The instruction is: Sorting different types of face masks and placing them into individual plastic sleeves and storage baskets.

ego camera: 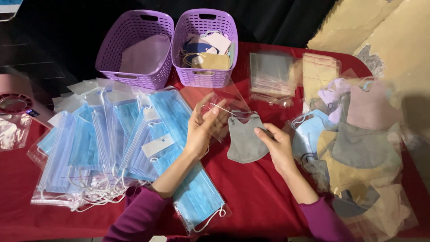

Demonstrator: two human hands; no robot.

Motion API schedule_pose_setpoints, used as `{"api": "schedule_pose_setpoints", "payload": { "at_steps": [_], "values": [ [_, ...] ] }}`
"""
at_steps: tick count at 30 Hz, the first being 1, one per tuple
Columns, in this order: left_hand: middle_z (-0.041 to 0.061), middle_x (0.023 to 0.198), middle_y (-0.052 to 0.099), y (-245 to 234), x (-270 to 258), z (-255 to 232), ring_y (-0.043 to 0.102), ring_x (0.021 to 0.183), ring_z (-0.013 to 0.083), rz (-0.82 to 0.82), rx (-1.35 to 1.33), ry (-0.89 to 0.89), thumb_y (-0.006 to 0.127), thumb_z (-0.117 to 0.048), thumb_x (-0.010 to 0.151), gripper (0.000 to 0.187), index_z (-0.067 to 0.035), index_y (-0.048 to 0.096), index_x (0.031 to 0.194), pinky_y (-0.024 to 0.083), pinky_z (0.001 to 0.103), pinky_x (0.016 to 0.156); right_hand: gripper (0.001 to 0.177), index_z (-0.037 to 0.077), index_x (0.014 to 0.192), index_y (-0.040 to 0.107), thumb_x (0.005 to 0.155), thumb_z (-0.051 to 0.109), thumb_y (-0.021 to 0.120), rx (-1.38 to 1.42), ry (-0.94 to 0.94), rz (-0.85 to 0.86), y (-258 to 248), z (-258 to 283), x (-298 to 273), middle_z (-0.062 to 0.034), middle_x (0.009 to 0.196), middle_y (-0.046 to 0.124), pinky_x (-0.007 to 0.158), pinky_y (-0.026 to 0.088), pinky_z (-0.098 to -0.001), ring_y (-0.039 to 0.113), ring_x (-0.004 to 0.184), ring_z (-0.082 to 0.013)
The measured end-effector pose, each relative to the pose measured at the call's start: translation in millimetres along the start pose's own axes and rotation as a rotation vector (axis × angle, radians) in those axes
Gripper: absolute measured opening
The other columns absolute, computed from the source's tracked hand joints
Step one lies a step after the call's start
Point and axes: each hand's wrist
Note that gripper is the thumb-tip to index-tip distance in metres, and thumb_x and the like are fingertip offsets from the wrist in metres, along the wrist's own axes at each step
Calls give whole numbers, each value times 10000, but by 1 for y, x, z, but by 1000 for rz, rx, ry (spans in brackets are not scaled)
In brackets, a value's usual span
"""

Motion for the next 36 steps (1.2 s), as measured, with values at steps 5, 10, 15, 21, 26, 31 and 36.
{"api": "schedule_pose_setpoints", "payload": {
  "at_steps": [5, 10, 15, 21, 26, 31, 36],
  "values": [
    [232, 1379, 623, 3, -6, 7, 707, 787, 309, 71, 66, -39, 653, -200, 992, 533, -169, 457, 1486, 628, 360, 633, 307, 77, 1107, 790, 854, 228, 875, -49, -11, 9, -1, -11, 5, -39, 933, 757, 839, 563, -256, 651, 862, -86],
    [212, 1363, 648, -1, -7, 18, 727, 696, 132, 81, 137, -32, 670, -231, 977, 575, -176, 449, 1506, 631, 236, 592, 207, 132, 1110, 785, 904, 149, 796, -55, -48, 57, 3, 4, -3, -73, 974, 798, 879, 577, -272, 685, 931, -95],
    [246, 1412, 602, 10, -14, 4, 608, 1259, 400, 50, 122, -35, 531, -281, 1040, 533, -205, 412, 1555, 520, 535, 1020, 383, 161, 1224, 616, 898, 197, 815, -46, -25, 7, 0, 7, -6, -120, 952, 782, 844, 569, -254, 677, 870, -107],
    [271, 1385, 606, 8, -14, 13, 609, 1259, 391, 31, 27, -56, 483, -266, 1061, 506, -161, 425, 1553, 532, 515, 1025, 198, 135, 1105, 725, 917, 122, 785, -120, -255, 97, 2, 5, -8, -90, 984, 804, 960, 549, -318, 689, 997, -102],
    [247, 1361, 637, 4, -13, 18, 641, 1238, 341, 70, 36, -47, 472, -270, 1069, 487, -195, 436, 1548, 535, 475, 1039, 278, 106, 1197, 773, 921, 139, 779, -177, -329, 139, 4, -2, -11, -122, 1130, 788, 1030, 523, -382, 693, 1120, -177],
    [273, 1460, 548, 16, -18, 5, 567, 1316, 398, 105, 31, -145, 442, -438, 1046, 594, -249, 342, 1601, 484, 526, 1052, 294, 112, 1253, 756, 965, 162, 720, -202, -392, 185, 12, 23, -20, -105, 1210, 764, 1064, 511, -388, 669, 1203, -213],
    [329, 1483, 496, 37, -26, -12, 563, 1297, 472, 3, -46, -233, 515, -449, 996, 634, -193, 404, 1565, 489, 598, 1020, 379, 47, 1283, 723, 907, 81, 757, -245, -474, 235, -1, -19, -3, -173, 1243, 729, 1045, 515, -417, 626, 1238, -250]
  ]
}}
Point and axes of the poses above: each hand's wrist, its own x-axis towards the middle knuckle, its own y-axis out of the palm, z = x × y
